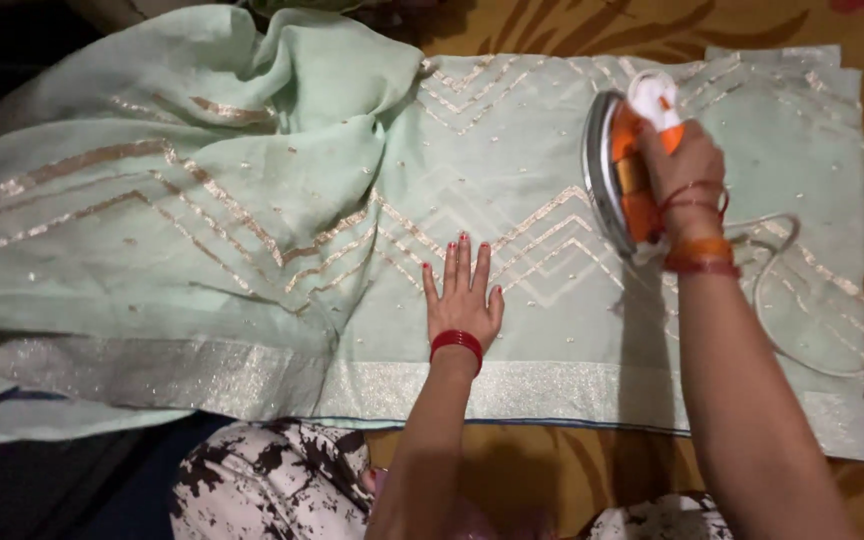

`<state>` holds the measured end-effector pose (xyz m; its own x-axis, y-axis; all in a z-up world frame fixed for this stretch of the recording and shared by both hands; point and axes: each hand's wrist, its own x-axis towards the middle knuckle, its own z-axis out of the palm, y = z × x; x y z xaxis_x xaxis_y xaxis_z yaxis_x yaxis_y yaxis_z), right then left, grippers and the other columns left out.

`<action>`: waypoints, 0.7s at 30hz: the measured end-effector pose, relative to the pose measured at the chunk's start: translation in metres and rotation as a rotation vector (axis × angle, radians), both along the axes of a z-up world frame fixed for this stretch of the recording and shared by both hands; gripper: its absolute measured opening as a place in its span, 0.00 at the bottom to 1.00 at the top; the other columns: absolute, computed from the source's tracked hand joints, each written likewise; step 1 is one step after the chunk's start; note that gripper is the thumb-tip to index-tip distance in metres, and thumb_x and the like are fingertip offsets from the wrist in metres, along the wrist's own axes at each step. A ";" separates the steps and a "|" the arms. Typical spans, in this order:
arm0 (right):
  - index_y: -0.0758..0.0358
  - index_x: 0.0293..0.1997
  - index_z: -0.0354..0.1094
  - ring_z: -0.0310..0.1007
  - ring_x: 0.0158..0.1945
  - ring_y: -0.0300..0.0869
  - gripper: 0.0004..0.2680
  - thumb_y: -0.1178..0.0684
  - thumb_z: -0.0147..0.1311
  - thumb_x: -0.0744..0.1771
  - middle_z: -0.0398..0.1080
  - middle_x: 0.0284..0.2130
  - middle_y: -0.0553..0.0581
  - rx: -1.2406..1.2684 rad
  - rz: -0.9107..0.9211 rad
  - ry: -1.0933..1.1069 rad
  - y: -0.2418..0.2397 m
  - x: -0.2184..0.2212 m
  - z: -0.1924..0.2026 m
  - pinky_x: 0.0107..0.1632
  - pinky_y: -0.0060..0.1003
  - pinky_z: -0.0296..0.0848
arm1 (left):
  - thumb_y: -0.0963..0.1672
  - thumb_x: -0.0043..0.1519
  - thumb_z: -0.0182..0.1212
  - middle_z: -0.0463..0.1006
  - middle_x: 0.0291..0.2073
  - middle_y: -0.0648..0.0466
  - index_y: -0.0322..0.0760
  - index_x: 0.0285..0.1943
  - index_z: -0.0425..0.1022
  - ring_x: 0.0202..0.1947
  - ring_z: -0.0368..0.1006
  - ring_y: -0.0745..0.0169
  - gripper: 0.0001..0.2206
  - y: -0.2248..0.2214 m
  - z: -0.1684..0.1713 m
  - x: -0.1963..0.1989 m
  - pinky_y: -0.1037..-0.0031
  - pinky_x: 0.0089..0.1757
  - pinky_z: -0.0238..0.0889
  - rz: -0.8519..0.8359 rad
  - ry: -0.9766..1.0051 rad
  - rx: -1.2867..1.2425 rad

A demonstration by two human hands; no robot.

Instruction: Ironing a light blue saree on a patterned sheet on the floor.

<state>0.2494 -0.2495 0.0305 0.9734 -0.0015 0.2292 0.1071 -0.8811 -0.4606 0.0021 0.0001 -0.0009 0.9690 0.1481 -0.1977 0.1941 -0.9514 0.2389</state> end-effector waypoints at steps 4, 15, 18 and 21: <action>0.71 0.42 0.71 0.74 0.42 0.70 0.22 0.33 0.58 0.70 0.74 0.37 0.77 -0.054 0.094 0.046 0.018 -0.058 0.021 0.44 0.59 0.71 | 0.52 0.66 0.42 0.37 0.80 0.52 0.50 0.82 0.42 0.79 0.34 0.57 0.32 0.002 0.005 -0.003 0.45 0.69 0.24 -0.004 -0.031 0.001; 0.68 0.43 0.72 0.74 0.40 0.69 0.21 0.33 0.58 0.67 0.74 0.34 0.76 -0.058 0.137 0.121 0.047 -0.042 0.031 0.41 0.59 0.71 | 0.53 0.65 0.43 0.37 0.79 0.51 0.49 0.81 0.44 0.78 0.34 0.56 0.32 -0.001 -0.008 0.000 0.43 0.68 0.25 0.000 -0.071 0.000; 0.68 0.42 0.72 0.74 0.40 0.69 0.22 0.32 0.59 0.67 0.74 0.34 0.76 -0.060 0.134 0.117 0.054 0.004 0.024 0.42 0.59 0.72 | 0.53 0.65 0.42 0.36 0.80 0.51 0.48 0.81 0.43 0.78 0.33 0.55 0.33 0.001 -0.003 0.003 0.44 0.68 0.24 -0.012 -0.023 0.005; 0.69 0.42 0.73 0.74 0.40 0.70 0.21 0.34 0.60 0.68 0.74 0.35 0.77 -0.060 0.126 0.028 0.055 0.047 0.008 0.42 0.59 0.71 | 0.53 0.65 0.42 0.36 0.80 0.51 0.49 0.80 0.43 0.78 0.33 0.55 0.32 0.001 -0.005 0.001 0.43 0.68 0.24 0.000 -0.054 -0.016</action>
